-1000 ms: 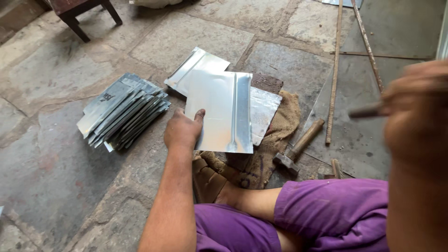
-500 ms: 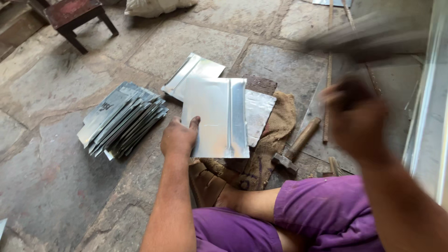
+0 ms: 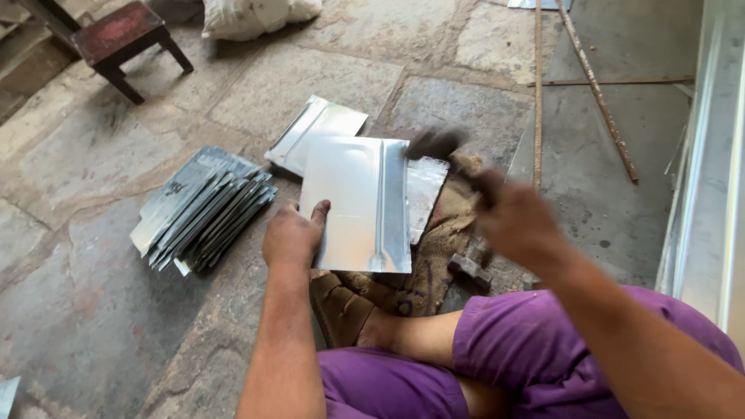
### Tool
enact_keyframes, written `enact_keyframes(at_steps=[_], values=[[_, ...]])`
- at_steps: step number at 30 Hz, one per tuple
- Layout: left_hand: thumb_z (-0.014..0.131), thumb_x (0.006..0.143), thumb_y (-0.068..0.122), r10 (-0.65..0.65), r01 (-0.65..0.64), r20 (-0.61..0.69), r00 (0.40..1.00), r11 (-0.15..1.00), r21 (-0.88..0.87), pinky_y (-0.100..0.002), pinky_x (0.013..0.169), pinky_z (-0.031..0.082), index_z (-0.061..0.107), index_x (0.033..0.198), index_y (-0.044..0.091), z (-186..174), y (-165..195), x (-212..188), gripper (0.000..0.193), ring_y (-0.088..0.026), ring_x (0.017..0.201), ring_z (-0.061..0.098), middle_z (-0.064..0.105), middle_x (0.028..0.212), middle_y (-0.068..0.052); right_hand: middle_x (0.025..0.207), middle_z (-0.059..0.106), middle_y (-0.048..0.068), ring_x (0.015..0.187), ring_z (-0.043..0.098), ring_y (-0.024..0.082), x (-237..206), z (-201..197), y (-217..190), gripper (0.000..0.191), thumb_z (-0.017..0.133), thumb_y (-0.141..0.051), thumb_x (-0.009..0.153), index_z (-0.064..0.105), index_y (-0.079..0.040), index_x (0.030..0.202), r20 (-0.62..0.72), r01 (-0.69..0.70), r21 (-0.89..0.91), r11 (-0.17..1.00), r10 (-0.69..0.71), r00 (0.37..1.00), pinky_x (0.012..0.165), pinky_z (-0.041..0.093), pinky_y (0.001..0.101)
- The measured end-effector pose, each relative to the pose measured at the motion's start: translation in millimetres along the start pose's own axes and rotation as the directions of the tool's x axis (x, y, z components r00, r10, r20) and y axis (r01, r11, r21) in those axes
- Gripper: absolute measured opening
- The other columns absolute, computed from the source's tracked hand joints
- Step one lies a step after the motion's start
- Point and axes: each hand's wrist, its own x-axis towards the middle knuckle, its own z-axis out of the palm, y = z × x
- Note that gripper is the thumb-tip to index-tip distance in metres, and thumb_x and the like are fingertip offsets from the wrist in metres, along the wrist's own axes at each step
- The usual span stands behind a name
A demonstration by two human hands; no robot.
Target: The person hammers a metal sheet on a wooden block, repeating this for a series of metal sheets and stacking them together.
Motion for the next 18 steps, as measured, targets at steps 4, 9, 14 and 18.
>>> enact_keyframes(at_steps=[4,9,14,18], values=[[0.058,0.088,0.073,-0.023,0.021,0.055,0.998,0.999,0.026,-0.047,0.089,0.059,0.061,0.134,0.008,1.5,-7.4,8.5,0.08,-0.033,0.111,0.071,0.072,0.122,-0.017,0.091,0.063,0.01,0.074,0.06,0.014,-10.4,-63.2,7.3,0.015,0.052,-0.014,0.12,0.058,-0.003,0.112,-0.549,0.587,0.121,0.8,-0.439,0.712,0.064,0.051,0.0303],[0.059,0.088,0.074,0.036,-0.037,0.028,0.999,0.998,0.056,-0.047,0.092,0.057,0.063,0.134,0.007,3.0,-9.3,16.0,0.082,-0.034,0.115,0.069,0.071,0.124,-0.019,0.073,0.061,0.01,0.063,0.06,0.015,6.7,-26.2,19.6,0.022,0.046,-0.021,0.11,0.063,-0.008,0.114,-0.87,0.806,0.356,0.473,-0.146,0.471,0.057,0.05,0.0315],[0.064,0.086,0.074,0.092,-0.091,-0.039,0.995,0.996,0.019,-0.047,0.094,0.056,0.063,0.132,0.003,-0.4,-11.7,9.3,0.085,-0.035,0.117,0.067,0.068,0.127,-0.022,0.077,0.069,0.013,0.059,0.068,0.022,12.3,44.8,21.6,0.033,0.058,-0.022,0.1,0.062,-0.018,0.133,0.153,0.097,-0.223,0.97,-0.064,0.986,0.055,0.055,0.0382],[0.067,0.083,0.069,0.073,-0.073,-0.044,0.996,0.997,0.009,-0.048,0.095,0.054,0.064,0.131,0.003,-1.3,-21.1,7.2,0.082,-0.038,0.116,0.067,0.069,0.125,-0.023,0.072,0.068,0.009,0.052,0.064,0.02,3.9,-5.0,14.2,0.017,0.054,-0.018,0.103,0.065,-0.01,0.113,-0.043,0.149,0.097,0.984,-0.145,0.988,0.046,0.052,0.039]])
